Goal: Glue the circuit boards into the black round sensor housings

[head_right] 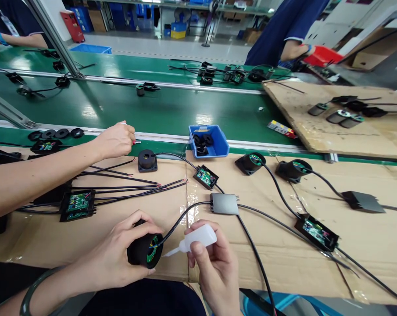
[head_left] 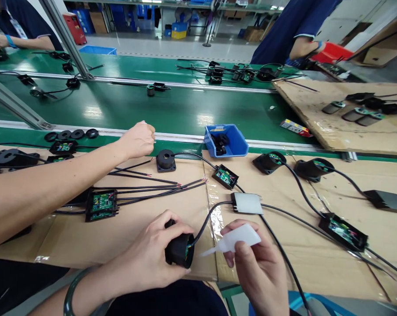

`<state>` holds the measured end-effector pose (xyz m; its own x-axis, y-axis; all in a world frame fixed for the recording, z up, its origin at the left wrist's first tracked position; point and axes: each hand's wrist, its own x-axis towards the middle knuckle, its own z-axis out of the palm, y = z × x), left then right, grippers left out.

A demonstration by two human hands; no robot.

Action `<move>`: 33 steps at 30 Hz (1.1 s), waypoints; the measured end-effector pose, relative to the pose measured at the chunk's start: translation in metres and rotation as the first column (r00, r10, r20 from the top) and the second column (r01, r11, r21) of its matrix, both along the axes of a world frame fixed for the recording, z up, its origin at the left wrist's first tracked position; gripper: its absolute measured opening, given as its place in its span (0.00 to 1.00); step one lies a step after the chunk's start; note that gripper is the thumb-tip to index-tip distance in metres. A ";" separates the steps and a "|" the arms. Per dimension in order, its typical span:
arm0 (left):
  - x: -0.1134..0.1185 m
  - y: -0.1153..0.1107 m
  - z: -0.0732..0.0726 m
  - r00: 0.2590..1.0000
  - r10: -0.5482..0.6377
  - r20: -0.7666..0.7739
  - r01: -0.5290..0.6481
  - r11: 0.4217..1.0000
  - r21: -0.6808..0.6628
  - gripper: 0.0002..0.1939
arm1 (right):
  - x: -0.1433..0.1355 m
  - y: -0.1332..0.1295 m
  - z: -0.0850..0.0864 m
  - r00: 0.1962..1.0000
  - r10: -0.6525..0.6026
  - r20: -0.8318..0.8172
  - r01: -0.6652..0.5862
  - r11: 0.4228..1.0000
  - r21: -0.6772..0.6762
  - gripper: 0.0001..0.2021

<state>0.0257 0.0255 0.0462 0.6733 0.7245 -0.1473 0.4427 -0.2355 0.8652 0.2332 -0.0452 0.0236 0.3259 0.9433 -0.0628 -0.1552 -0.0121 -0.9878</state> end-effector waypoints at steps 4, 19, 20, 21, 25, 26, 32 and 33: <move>0.001 -0.001 0.003 1.000 -0.013 -0.004 0.013 1.000 0.006 0.25 | -0.007 -0.003 0.003 0.977 0.019 0.213 -0.031 0.998 0.054 0.08; 0.000 -0.002 0.002 0.999 -0.017 -0.031 0.017 1.000 0.011 0.27 | -0.013 0.006 0.017 0.779 0.039 0.625 -0.220 0.951 0.216 0.08; 0.000 -0.002 0.002 0.999 -0.017 -0.027 0.017 1.000 0.017 0.27 | -0.013 0.007 0.018 0.772 0.034 0.634 -0.224 0.949 0.223 0.08; 0.000 -0.002 0.001 1.000 -0.017 -0.023 0.017 1.000 0.024 0.27 | -0.013 0.007 0.019 0.767 0.030 0.641 -0.228 0.946 0.229 0.08; -0.001 -0.001 0.000 1.000 -0.014 -0.002 0.014 0.999 0.037 0.29 | -0.014 0.006 0.019 0.775 0.037 0.630 -0.245 0.938 0.246 0.08; -0.001 -0.001 0.000 1.000 -0.013 0.005 0.012 0.999 0.037 0.29 | -0.014 0.005 0.019 0.787 0.049 0.615 -0.247 0.938 0.242 0.08; 0.001 -0.003 -0.004 0.996 0.041 0.075 -0.044 0.998 0.046 0.28 | -0.024 -0.001 0.021 0.965 -0.040 0.258 0.003 0.990 0.141 0.06; 0.002 -0.004 -0.006 0.992 0.075 0.103 -0.080 0.996 0.040 0.27 | -0.025 -0.001 0.020 0.978 -0.077 0.193 0.049 0.988 0.146 0.07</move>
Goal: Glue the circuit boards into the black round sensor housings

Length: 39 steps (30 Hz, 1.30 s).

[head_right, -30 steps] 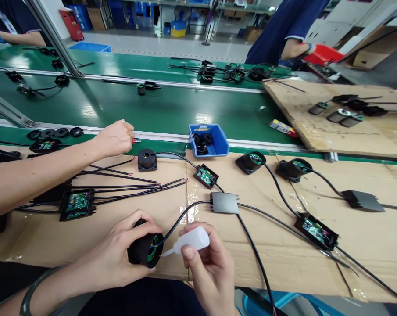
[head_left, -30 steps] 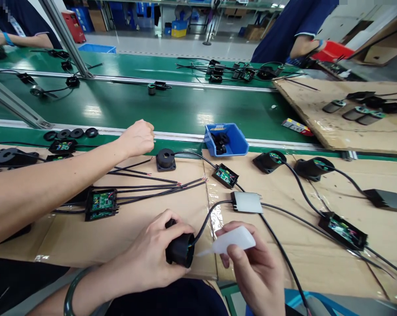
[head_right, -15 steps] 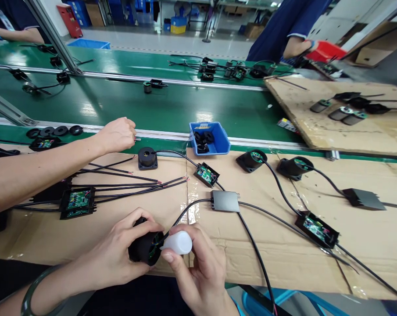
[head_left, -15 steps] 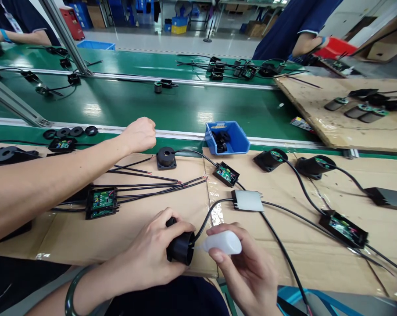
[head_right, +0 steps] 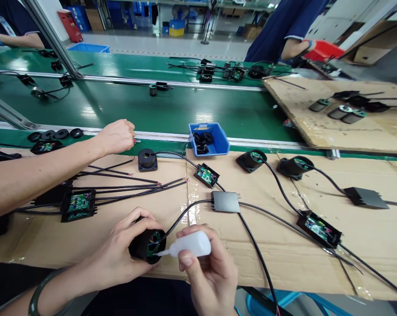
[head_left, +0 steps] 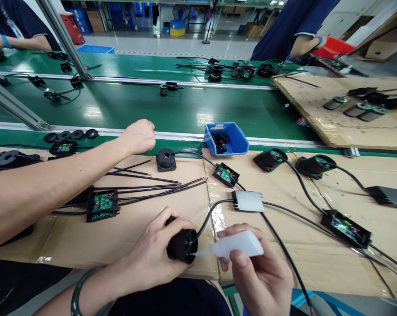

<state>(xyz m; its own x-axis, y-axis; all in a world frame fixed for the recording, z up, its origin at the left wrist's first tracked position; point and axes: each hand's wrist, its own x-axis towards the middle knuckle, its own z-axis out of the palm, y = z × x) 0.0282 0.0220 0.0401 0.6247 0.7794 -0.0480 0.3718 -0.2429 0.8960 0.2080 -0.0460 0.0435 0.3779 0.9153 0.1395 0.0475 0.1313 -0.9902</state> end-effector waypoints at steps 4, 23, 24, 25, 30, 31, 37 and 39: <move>0.009 -0.001 -0.014 0.971 0.197 0.134 -0.173 0.970 -0.173 0.27 | -0.002 0.003 -0.010 0.993 -0.016 -0.116 0.031 0.990 0.136 0.06; 0.021 -0.002 -0.032 0.841 0.326 0.432 -0.016 0.812 -0.583 0.31 | -0.010 0.018 -0.024 0.950 -0.036 0.311 -0.081 0.932 0.354 0.12; 0.021 -0.002 -0.032 0.842 0.327 0.430 -0.021 0.815 -0.580 0.32 | -0.011 0.019 -0.023 0.951 -0.032 0.306 -0.079 0.936 0.343 0.11; 0.021 -0.001 -0.032 0.843 0.328 0.427 -0.027 0.818 -0.575 0.32 | -0.012 0.019 -0.023 0.954 -0.029 0.300 -0.075 0.941 0.331 0.11; 0.020 -0.001 -0.033 0.843 0.343 0.413 -0.058 0.823 -0.564 0.32 | -0.014 0.018 -0.020 0.964 0.020 0.266 -0.091 0.963 0.255 0.09; 0.020 -0.001 -0.033 0.843 0.346 0.412 -0.061 0.822 -0.566 0.32 | -0.014 0.017 -0.019 0.966 0.029 0.258 -0.094 0.966 0.242 0.09; 0.017 0.001 -0.037 0.842 0.321 0.433 -0.035 0.834 -0.550 0.32 | -0.010 0.023 -0.021 0.952 0.013 0.307 -0.098 0.960 0.264 0.09; 0.016 0.002 -0.040 0.848 0.317 0.424 -0.054 0.848 -0.527 0.33 | -0.009 0.027 -0.023 0.944 -0.014 0.330 -0.090 0.950 0.298 0.09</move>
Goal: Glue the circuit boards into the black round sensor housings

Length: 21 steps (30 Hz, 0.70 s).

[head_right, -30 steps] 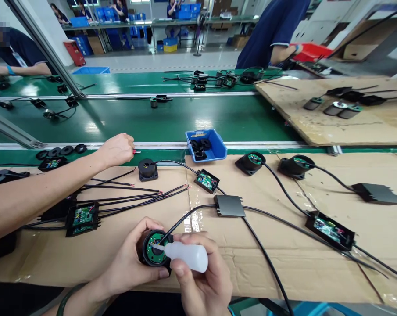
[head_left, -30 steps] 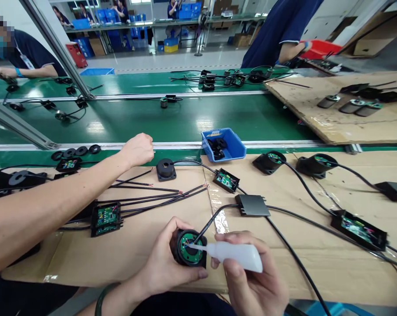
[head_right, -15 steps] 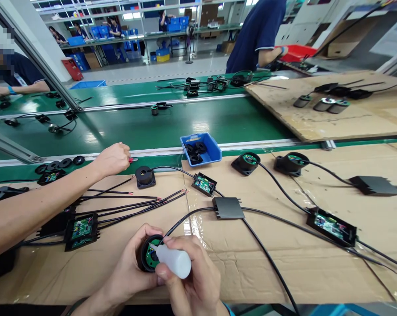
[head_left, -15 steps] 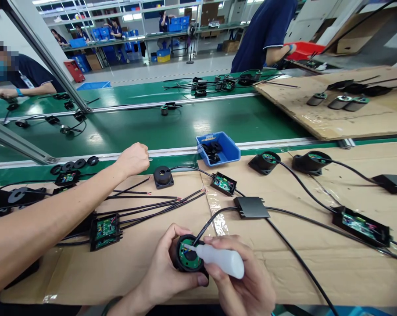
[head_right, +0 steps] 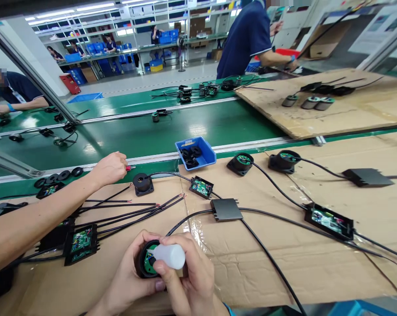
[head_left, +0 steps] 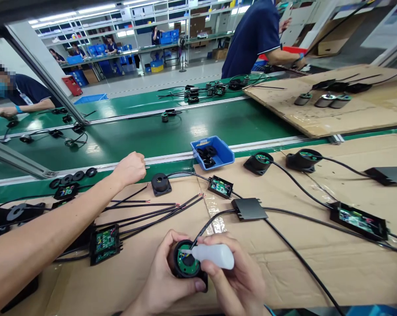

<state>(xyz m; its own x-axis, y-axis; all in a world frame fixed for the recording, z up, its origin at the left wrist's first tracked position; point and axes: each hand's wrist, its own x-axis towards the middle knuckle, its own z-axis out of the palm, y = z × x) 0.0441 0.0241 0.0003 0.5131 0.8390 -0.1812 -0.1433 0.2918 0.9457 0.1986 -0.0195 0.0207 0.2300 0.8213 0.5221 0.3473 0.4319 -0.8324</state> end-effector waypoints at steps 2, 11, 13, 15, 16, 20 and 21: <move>-0.001 0.001 -0.003 1.000 0.006 -0.012 -0.006 1.000 0.028 0.33 | 0.000 0.003 0.000 1.000 -0.018 0.008 0.018 1.000 0.020 0.09; 0.001 -0.001 0.007 0.999 0.005 0.046 -0.005 1.000 -0.004 0.30 | -0.006 0.002 0.005 0.982 0.039 -0.185 -0.050 0.997 -0.053 0.09; 0.001 -0.002 0.006 0.999 -0.008 0.053 0.009 1.000 -0.027 0.30 | -0.008 0.001 0.004 0.959 0.068 -0.276 -0.090 0.993 -0.070 0.08; 0.000 -0.003 0.000 0.998 -0.013 0.055 0.015 0.999 -0.039 0.31 | -0.009 0.000 0.003 0.917 0.087 -0.389 -0.139 0.984 -0.107 0.07; -0.002 -0.003 -0.005 0.999 -0.006 0.052 0.008 1.000 -0.030 0.33 | -0.009 0.001 0.002 0.891 0.085 -0.446 -0.156 0.980 -0.126 0.07; -0.010 0.002 -0.023 0.993 0.103 -0.051 -0.096 0.988 0.125 0.36 | 0.003 0.010 0.004 0.821 -0.001 -0.571 -0.080 0.990 -0.116 0.07; -0.011 0.005 -0.023 0.985 0.144 -0.096 -0.126 0.977 0.175 0.35 | 0.009 0.015 0.005 0.807 -0.033 -0.590 -0.035 0.994 -0.104 0.07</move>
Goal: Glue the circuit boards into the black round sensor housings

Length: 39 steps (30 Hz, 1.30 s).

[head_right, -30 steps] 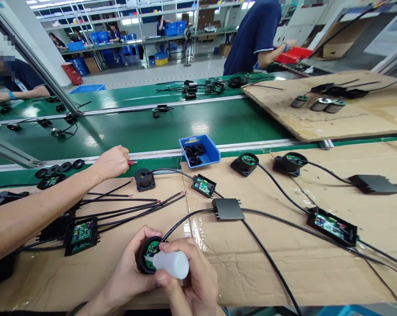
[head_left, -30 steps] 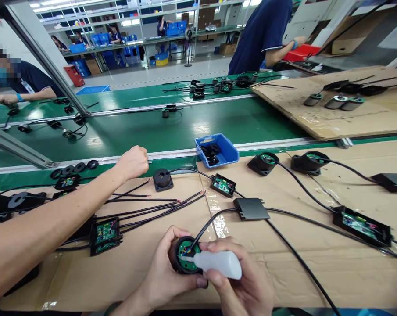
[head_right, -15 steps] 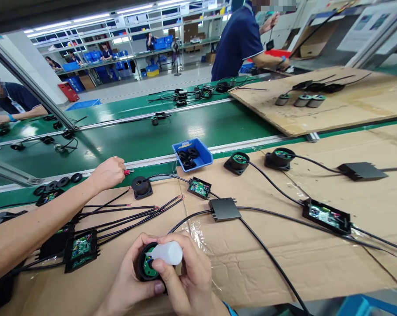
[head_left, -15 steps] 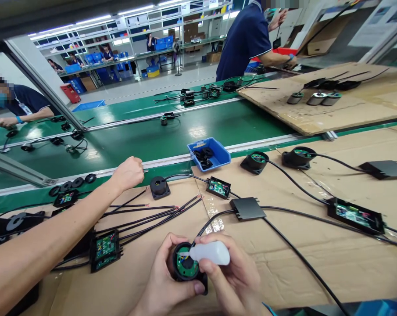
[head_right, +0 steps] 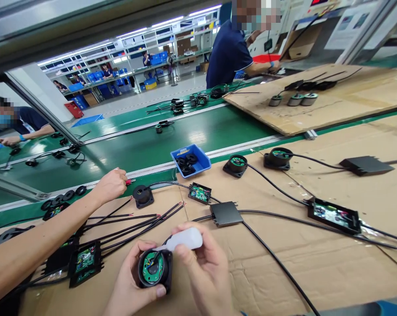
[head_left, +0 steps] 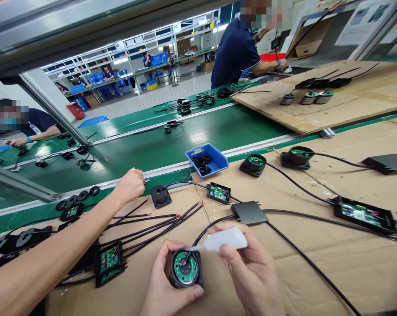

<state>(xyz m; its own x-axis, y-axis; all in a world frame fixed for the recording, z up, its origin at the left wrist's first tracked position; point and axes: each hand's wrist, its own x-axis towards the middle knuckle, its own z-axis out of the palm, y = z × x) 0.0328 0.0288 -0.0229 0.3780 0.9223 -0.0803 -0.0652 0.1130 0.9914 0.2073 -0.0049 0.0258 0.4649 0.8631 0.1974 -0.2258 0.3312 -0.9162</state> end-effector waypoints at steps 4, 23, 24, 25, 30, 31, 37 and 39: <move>-0.004 0.010 0.012 0.954 0.116 -0.275 -0.088 0.990 0.111 0.29 | 0.024 0.024 0.009 0.991 -0.083 -0.104 0.086 0.996 0.017 0.08; -0.043 0.035 0.019 0.830 -0.031 -0.557 0.298 0.869 0.395 0.29 | 0.031 0.236 0.023 0.798 0.203 0.568 -0.032 0.955 -0.296 0.09; -0.043 0.037 0.022 0.828 -0.033 -0.560 0.312 0.857 0.410 0.30 | 0.028 0.242 0.020 0.746 0.246 0.619 -0.035 0.942 -0.333 0.08; -0.041 0.039 0.024 0.825 -0.036 -0.564 0.320 0.852 0.415 0.31 | 0.026 0.247 0.018 0.691 0.288 0.663 -0.034 0.929 -0.368 0.08; -0.034 0.043 0.036 0.783 -0.176 -0.597 0.410 0.867 0.282 0.35 | 0.013 0.258 0.001 0.440 0.449 0.777 0.012 0.863 -0.506 0.13; -0.033 0.043 0.039 0.773 -0.210 -0.598 0.429 0.869 0.249 0.35 | 0.011 0.258 -0.002 0.404 0.469 0.786 0.024 0.853 -0.521 0.14; -0.025 0.044 0.055 0.765 -0.264 -0.588 0.436 0.884 0.170 0.33 | 0.004 0.257 -0.010 0.275 0.517 0.810 0.068 0.830 -0.553 0.15; -0.026 0.045 0.056 0.766 -0.261 -0.587 0.437 0.881 0.179 0.32 | 0.002 0.255 -0.008 0.250 0.520 0.817 0.079 0.830 -0.552 0.16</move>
<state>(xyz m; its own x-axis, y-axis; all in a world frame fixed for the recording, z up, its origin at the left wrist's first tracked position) 0.0070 0.0733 0.0330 0.6553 0.7458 -0.1198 0.4660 -0.2742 0.8412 0.2093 0.2506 0.0181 -0.0061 0.9979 -0.0637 0.8541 -0.0280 -0.5194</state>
